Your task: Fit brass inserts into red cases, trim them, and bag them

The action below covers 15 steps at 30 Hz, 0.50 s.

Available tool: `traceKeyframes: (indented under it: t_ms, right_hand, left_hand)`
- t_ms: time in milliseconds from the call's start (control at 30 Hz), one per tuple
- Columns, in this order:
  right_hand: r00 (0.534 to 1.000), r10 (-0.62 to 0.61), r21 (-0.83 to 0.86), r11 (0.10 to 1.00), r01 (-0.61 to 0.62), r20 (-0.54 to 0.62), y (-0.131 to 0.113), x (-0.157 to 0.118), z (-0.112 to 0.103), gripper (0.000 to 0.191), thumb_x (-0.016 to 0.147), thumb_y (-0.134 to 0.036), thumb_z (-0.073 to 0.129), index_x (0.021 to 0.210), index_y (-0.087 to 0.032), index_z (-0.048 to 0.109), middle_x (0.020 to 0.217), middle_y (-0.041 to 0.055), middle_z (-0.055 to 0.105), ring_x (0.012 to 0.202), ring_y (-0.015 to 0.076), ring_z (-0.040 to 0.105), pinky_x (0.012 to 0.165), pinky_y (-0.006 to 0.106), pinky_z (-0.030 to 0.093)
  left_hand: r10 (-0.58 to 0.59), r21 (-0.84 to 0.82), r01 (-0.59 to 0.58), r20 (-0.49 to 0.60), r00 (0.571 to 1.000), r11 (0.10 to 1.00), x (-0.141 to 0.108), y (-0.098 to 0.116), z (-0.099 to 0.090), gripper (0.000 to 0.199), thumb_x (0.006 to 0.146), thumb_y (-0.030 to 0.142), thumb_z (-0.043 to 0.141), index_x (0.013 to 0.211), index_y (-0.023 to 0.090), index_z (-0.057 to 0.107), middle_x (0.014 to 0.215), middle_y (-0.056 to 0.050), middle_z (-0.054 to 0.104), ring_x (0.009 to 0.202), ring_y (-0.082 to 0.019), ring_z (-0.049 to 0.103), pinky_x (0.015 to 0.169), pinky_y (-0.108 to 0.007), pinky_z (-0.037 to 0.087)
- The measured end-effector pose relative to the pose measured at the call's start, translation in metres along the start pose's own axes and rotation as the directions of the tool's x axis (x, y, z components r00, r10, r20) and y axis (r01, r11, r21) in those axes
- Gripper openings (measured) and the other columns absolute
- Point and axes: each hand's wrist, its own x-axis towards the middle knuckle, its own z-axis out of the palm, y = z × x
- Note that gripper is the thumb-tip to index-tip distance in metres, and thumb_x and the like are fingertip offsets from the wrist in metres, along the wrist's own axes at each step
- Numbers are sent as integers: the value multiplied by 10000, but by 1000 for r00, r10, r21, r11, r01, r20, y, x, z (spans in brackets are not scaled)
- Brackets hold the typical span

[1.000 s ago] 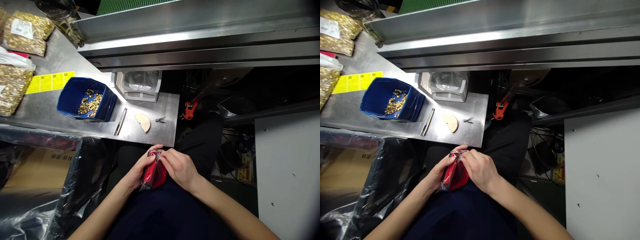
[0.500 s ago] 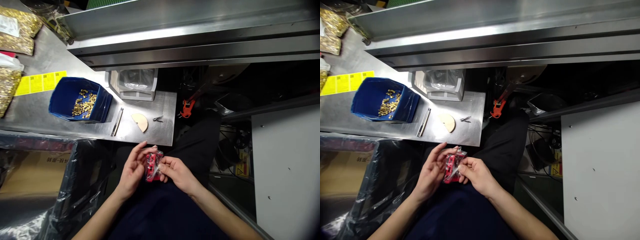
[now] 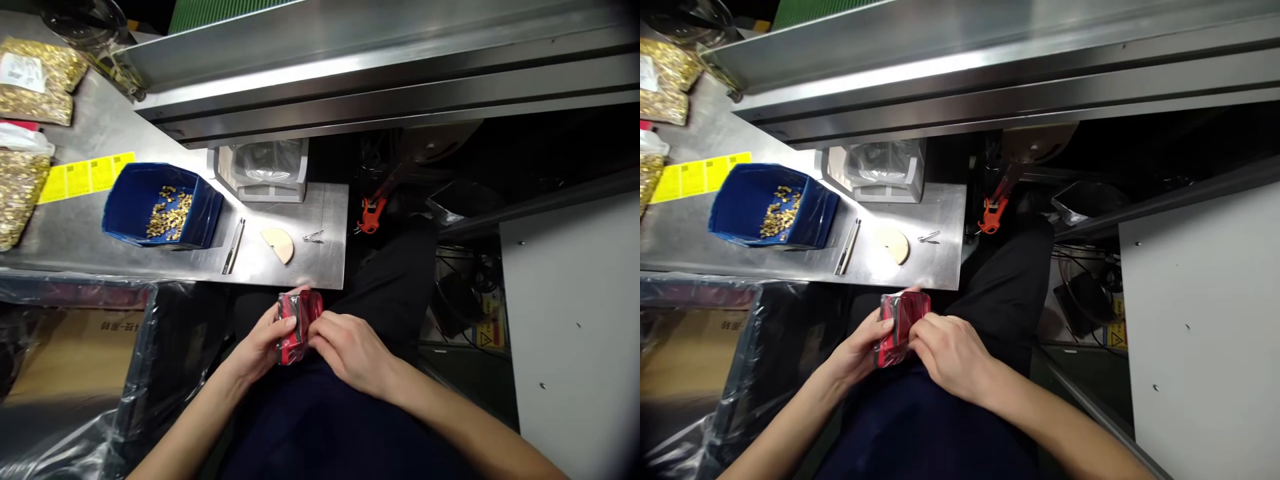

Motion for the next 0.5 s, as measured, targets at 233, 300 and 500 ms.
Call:
traceKeyframes:
  t_ms: [233, 300, 500]
  right_hand:
    - [895, 388, 537, 814, -221, -220, 28, 18, 3, 184, 1007, -312, 581, 959, -197, 716, 853, 33, 721, 754, 175, 675, 672, 263, 483]
    - [881, 434, 706, 683, -186, -188, 36, 24, 3, 225, 985, -383, 624, 958, -181, 719, 814, 31, 720, 727, 174, 680, 638, 252, 493]
    - [904, 348, 745, 665, -51, -248, 30, 29, -16, 216, 968, -393, 663, 906, -186, 674, 752, -16, 645, 647, 121, 591, 621, 230, 467]
  left_hand:
    - [421, 228, -461, 203, 884, 857, -4, 6, 19, 715, 788, 485, 852, 1409, 261, 578, 1348, -126, 644, 1252, -308, 596, 1120, -413, 444]
    - [435, 130, -460, 178, 882, 879, -4, 2, 25, 540, 839, 447, 808, 1311, 238, 647, 1087, -88, 722, 1134, -264, 653, 1109, -394, 451]
    - [209, -186, -219, -72, 975, 958, 14, -9, 29, 269, 952, 442, 688, 1165, 279, 712, 1091, -22, 720, 927, -155, 681, 803, -249, 569]
